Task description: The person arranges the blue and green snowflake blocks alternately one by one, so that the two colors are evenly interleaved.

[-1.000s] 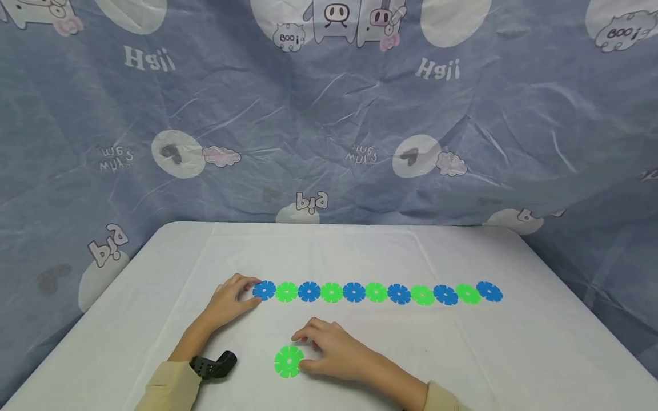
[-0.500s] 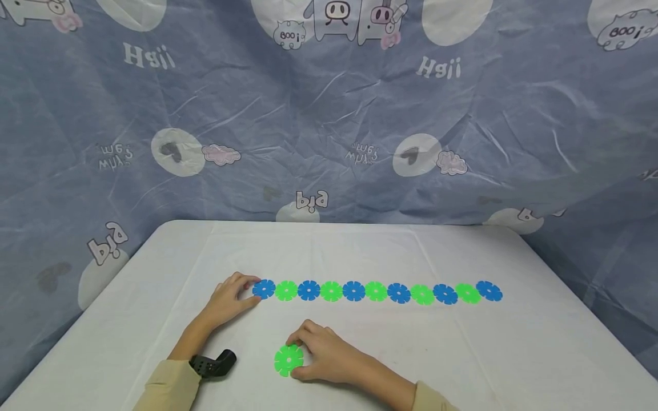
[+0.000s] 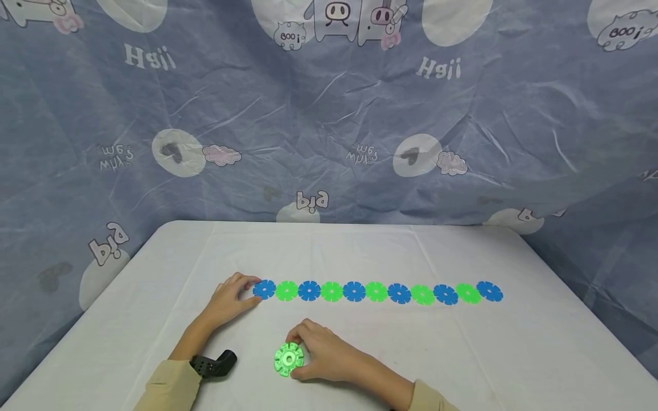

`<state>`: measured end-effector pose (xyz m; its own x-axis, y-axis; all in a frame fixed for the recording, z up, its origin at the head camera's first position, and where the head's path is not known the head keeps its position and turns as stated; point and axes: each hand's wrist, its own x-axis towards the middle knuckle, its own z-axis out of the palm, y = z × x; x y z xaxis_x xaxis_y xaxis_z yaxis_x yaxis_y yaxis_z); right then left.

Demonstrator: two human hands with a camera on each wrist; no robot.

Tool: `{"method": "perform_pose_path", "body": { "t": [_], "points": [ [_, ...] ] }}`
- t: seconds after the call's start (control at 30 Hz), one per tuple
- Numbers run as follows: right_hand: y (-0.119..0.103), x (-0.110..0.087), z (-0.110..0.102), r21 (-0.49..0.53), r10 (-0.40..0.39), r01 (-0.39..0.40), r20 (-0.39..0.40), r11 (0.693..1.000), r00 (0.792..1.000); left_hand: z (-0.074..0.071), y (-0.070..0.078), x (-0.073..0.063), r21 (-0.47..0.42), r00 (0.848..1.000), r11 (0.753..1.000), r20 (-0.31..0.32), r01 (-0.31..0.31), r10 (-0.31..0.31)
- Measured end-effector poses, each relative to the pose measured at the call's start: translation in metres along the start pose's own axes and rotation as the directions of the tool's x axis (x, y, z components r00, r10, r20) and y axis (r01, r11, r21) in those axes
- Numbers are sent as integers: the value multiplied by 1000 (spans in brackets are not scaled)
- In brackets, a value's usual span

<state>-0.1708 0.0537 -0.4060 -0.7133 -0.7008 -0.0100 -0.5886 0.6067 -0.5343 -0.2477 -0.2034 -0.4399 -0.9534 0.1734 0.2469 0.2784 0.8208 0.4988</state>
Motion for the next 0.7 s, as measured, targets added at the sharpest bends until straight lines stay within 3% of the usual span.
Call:
{"method": "perform_pose_path", "body": {
  "t": [0.17, 0.33, 0.53, 0.7],
  "points": [
    [-3, -2, -2, 63, 3, -3, 9, 998, 1000, 0, 0, 0, 6, 1000, 1000, 2, 2, -2],
    [-7, -5, -2, 200, -15, 7, 38, 980, 999, 1, 0, 0, 4, 1000, 1000, -3, 2, -2],
    [-7, -9, -3, 373, -54, 39, 32, 927, 998, 1, -1, 0, 7, 1000, 1000, -6, 2, -2],
    [0, -15, -11, 478, -32, 17, 23, 878, 999, 1, -1, 0, 3, 1000, 1000, 2, 1, -1]
  ]
}}
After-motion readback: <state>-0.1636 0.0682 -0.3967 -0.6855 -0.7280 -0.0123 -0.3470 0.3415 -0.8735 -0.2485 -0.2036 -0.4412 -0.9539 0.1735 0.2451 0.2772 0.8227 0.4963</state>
